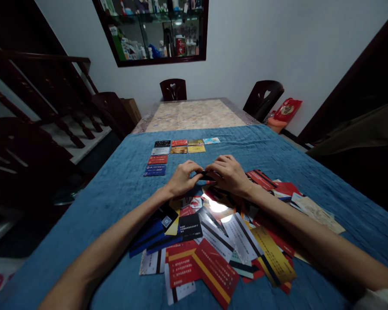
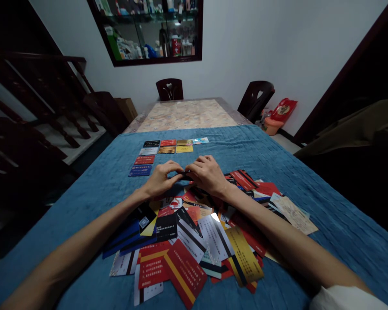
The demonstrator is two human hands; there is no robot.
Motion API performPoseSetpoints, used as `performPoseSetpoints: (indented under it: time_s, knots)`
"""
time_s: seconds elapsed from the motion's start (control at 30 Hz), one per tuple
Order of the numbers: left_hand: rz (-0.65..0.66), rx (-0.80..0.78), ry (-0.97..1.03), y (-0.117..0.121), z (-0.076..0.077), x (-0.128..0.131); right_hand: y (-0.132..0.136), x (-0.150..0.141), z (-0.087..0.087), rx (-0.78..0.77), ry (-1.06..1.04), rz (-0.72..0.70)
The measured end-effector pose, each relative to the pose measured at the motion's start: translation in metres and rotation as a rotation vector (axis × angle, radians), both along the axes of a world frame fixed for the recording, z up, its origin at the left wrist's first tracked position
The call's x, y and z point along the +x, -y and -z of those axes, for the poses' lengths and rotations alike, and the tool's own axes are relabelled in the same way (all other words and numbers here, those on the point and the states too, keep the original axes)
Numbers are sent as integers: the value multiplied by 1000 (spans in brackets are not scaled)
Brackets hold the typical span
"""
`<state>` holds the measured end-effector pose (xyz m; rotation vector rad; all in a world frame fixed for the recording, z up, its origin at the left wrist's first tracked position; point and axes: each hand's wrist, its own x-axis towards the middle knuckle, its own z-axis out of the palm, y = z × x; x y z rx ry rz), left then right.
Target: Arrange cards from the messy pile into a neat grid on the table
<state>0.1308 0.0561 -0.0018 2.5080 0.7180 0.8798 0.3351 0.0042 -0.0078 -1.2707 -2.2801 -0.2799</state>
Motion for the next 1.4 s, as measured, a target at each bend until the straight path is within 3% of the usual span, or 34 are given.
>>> performPoseSetpoints:
  time_s: [0.6, 1.0, 1.4]
  knots:
    - [-147, 37, -230, -28, 3, -20, -8, 8, 12, -97, 41, 100]
    - [-107, 66, -224, -26, 14, -17, -8, 7, 16, -118, 87, 122]
    - [-125, 79, -322, -17, 12, -14, -9, 0, 24, -134, 90, 191]
